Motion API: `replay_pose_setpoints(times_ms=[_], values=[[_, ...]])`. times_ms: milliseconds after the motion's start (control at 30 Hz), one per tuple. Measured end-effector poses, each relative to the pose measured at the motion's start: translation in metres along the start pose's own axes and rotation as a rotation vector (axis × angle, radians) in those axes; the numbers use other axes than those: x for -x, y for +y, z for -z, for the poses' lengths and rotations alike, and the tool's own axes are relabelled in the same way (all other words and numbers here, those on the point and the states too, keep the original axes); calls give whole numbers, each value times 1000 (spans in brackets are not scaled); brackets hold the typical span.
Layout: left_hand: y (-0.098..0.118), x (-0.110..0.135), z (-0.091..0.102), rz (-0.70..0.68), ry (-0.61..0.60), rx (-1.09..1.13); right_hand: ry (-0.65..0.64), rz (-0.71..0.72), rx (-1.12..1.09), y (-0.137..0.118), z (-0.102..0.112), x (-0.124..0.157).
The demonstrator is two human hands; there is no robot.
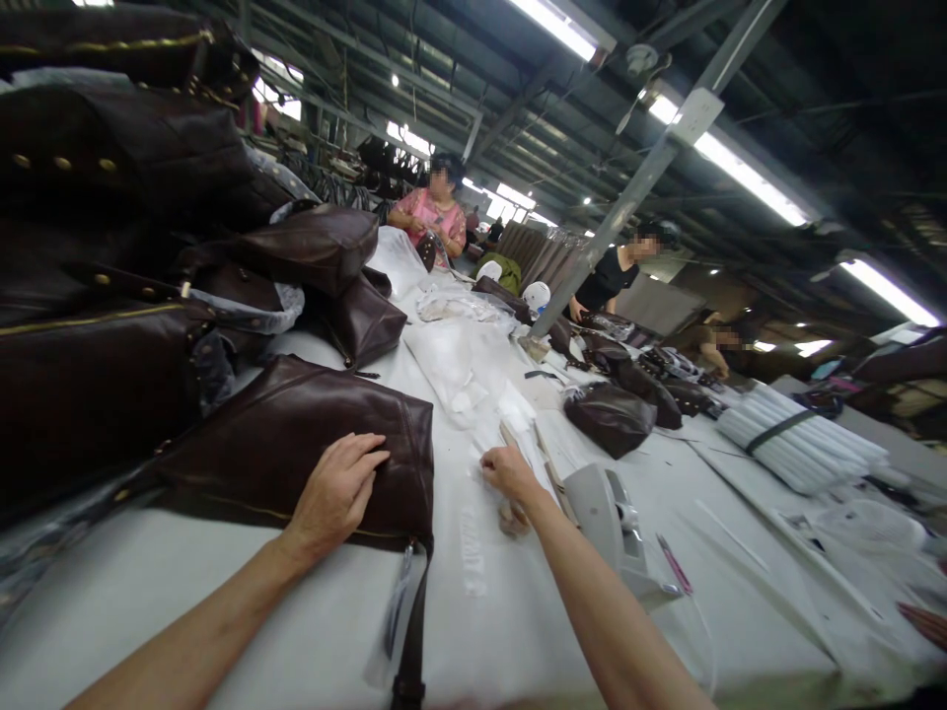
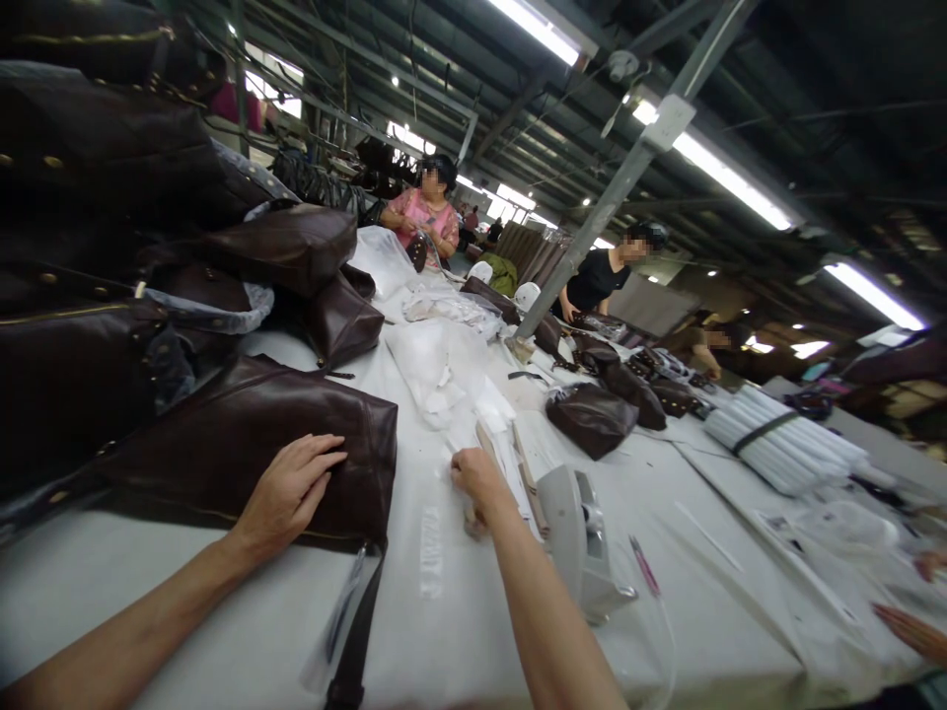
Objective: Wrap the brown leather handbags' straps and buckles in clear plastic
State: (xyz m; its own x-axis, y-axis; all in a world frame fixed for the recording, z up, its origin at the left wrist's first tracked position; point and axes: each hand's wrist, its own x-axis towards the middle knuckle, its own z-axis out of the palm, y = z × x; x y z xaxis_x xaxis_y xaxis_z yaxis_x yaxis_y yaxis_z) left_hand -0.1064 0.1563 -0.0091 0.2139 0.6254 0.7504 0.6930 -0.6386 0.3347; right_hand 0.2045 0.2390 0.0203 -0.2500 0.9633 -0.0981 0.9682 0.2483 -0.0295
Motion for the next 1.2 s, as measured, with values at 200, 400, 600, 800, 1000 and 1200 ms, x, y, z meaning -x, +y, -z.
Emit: replay_pose_setpoints(times_ms=[200, 400, 600, 800, 1000, 1200], values=[[1, -1, 2, 33, 3, 34, 34, -18, -124, 5, 2, -1], [0, 2, 1, 33, 5, 34, 105, -100, -249, 20, 9, 2], [-1, 1, 0, 11, 37, 25, 212, -169, -400, 28, 23, 18], [17, -2, 15, 19, 70, 277, 434, -3, -493, -21, 45, 71], [75, -1, 18, 779, -341, 1183, 554, 406, -180, -107, 33, 146], [105, 8, 20, 971, -229, 1300, 507, 585, -26, -147, 3, 184]])
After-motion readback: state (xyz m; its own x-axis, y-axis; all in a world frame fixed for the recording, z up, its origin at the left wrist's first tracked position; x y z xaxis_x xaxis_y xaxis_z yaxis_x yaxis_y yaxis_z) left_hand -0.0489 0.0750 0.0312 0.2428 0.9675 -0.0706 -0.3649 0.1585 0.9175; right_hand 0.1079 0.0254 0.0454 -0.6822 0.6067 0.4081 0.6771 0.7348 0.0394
